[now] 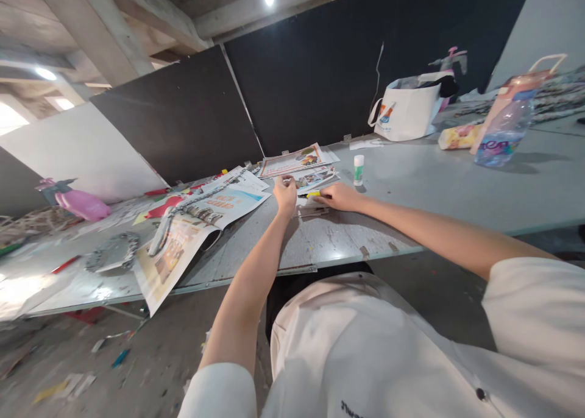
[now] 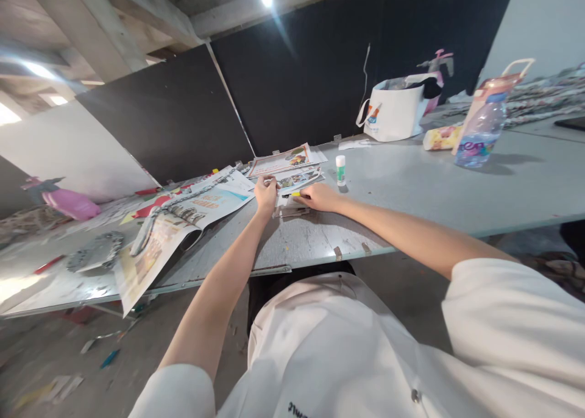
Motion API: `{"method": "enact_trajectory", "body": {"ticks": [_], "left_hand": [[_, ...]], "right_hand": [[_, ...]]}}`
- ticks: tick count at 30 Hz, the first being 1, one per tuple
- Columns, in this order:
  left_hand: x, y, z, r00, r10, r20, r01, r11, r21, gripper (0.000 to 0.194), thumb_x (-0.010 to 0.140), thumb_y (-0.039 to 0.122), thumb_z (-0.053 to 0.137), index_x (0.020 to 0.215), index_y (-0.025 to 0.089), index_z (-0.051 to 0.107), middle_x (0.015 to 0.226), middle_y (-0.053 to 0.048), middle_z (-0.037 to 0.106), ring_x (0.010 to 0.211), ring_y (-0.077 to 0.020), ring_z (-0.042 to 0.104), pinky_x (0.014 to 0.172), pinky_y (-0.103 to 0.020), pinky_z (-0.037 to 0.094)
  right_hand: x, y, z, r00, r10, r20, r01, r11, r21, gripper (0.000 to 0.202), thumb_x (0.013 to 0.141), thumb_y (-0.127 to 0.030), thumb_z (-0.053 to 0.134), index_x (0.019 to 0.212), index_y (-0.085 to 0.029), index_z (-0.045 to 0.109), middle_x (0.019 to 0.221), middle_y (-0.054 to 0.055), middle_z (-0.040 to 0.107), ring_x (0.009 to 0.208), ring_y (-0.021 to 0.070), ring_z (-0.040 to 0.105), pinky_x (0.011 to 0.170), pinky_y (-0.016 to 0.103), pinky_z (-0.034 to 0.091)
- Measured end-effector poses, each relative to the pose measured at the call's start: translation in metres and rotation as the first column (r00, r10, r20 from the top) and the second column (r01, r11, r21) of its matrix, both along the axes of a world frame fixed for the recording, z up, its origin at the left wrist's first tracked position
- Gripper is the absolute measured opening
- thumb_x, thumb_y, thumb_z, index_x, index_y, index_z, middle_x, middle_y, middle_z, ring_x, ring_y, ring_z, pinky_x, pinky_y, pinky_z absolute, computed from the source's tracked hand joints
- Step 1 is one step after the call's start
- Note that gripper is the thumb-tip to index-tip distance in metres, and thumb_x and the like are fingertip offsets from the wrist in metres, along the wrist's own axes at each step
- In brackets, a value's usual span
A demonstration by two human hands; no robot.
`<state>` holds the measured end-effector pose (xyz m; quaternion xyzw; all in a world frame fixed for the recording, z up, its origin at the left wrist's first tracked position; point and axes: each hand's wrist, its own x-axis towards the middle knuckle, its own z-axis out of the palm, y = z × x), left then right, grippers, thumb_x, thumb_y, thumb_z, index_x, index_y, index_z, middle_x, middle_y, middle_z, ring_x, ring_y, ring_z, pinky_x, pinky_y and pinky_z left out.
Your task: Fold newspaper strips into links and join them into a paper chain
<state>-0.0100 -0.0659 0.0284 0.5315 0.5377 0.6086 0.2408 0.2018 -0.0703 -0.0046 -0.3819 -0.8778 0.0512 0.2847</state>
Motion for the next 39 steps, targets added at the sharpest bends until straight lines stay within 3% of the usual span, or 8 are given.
{"method": "enact_trajectory", "body": {"ticks": [5, 9, 13, 19, 23, 27, 31, 39], "left_hand": [[-0.001, 0.001, -0.001, 1.000, 0.000, 0.005, 0.000, 1.000, -0.010, 0.009, 0.095, 0.015, 0.062, 0.096, 0.024, 0.065, 0.066, 0.003, 0.067, 0.063, -0.0173, 0.063, 0.069, -0.027, 0.046], [-0.001, 0.002, -0.001, 1.000, -0.008, 0.015, 0.008, 1.000, -0.009, 0.010, 0.095, 0.015, 0.062, 0.095, 0.024, 0.064, 0.065, 0.003, 0.066, 0.063, -0.0171, 0.064, 0.069, -0.027, 0.046], [-0.001, 0.003, -0.001, 1.000, -0.009, 0.028, 0.010, 1.000, -0.030, 0.010, 0.096, 0.015, 0.062, 0.096, 0.024, 0.063, 0.065, 0.003, 0.065, 0.061, -0.0172, 0.063, 0.066, -0.027, 0.045], [0.000, 0.002, 0.000, 1.000, -0.005, 0.012, 0.005, 0.999, -0.035, 0.008, 0.097, 0.016, 0.062, 0.098, 0.024, 0.065, 0.067, 0.002, 0.066, 0.063, -0.0174, 0.064, 0.067, -0.027, 0.045], [-0.001, 0.002, -0.001, 1.000, 0.018, -0.004, -0.018, 1.000, -0.026, 0.008, 0.097, 0.017, 0.063, 0.097, 0.024, 0.067, 0.070, 0.001, 0.068, 0.069, -0.0187, 0.068, 0.072, -0.028, 0.048], [-0.002, 0.002, -0.001, 0.998, 0.046, -0.038, -0.046, 0.999, -0.004, 0.007, 0.096, 0.018, 0.065, 0.095, 0.024, 0.068, 0.077, -0.002, 0.072, 0.078, -0.0210, 0.072, 0.077, -0.030, 0.051], [-0.002, 0.001, -0.001, 0.997, 0.057, -0.052, -0.057, 0.998, 0.002, 0.007, 0.095, 0.018, 0.065, 0.093, 0.024, 0.068, 0.078, -0.002, 0.072, 0.083, -0.0219, 0.073, 0.079, -0.030, 0.052], [-0.002, 0.001, 0.000, 0.999, 0.036, -0.033, -0.037, 0.999, -0.019, 0.007, 0.095, 0.018, 0.063, 0.097, 0.023, 0.067, 0.075, 0.000, 0.071, 0.070, -0.0184, 0.067, 0.072, -0.029, 0.049]], "right_hand": [[0.004, -0.001, 0.002, 0.985, 0.130, -0.112, -0.122, 0.989, 0.078, 0.056, 0.114, -0.058, 0.051, 0.070, -0.024, 0.056, 0.066, 0.001, 0.058, 0.066, 0.0191, 0.051, 0.069, 0.035, 0.033], [0.005, -0.009, 0.010, 0.934, 0.303, -0.188, -0.265, 0.942, 0.205, 0.050, 0.116, -0.053, 0.052, 0.075, -0.024, 0.059, 0.078, 0.003, 0.059, 0.076, 0.0213, 0.055, 0.076, 0.036, 0.040], [0.003, -0.014, 0.013, 0.892, 0.356, -0.278, -0.279, 0.918, 0.281, 0.046, 0.117, -0.052, 0.053, 0.081, -0.025, 0.060, 0.083, 0.004, 0.058, 0.082, 0.0227, 0.055, 0.080, 0.037, 0.044], [0.003, -0.010, 0.012, 0.913, 0.246, -0.325, -0.179, 0.959, 0.221, 0.044, 0.116, -0.055, 0.052, 0.085, -0.024, 0.060, 0.085, 0.004, 0.062, 0.076, 0.0207, 0.053, 0.076, 0.036, 0.043], [0.004, -0.008, 0.011, 0.924, 0.044, -0.380, -0.002, 0.994, 0.111, 0.048, 0.113, -0.062, 0.051, 0.084, -0.025, 0.059, 0.072, 0.002, 0.058, 0.067, 0.0202, 0.049, 0.070, 0.035, 0.040], [0.005, -0.007, 0.011, 0.905, -0.105, -0.413, 0.144, 0.988, 0.063, 0.054, 0.110, -0.071, 0.047, 0.086, -0.025, 0.063, 0.068, 0.003, 0.057, 0.067, 0.0222, 0.050, 0.070, 0.036, 0.040], [0.007, -0.005, 0.011, 0.877, -0.139, -0.459, 0.187, 0.980, 0.061, 0.057, 0.110, -0.074, 0.044, 0.093, -0.025, 0.065, 0.069, 0.003, 0.058, 0.067, 0.0227, 0.051, 0.071, 0.036, 0.041], [0.011, 0.000, 0.010, 0.844, -0.197, -0.498, 0.255, 0.966, 0.051, 0.059, 0.113, -0.076, 0.036, 0.104, -0.026, 0.066, 0.073, 0.005, 0.061, 0.068, 0.0245, 0.055, 0.071, 0.038, 0.042]]}}
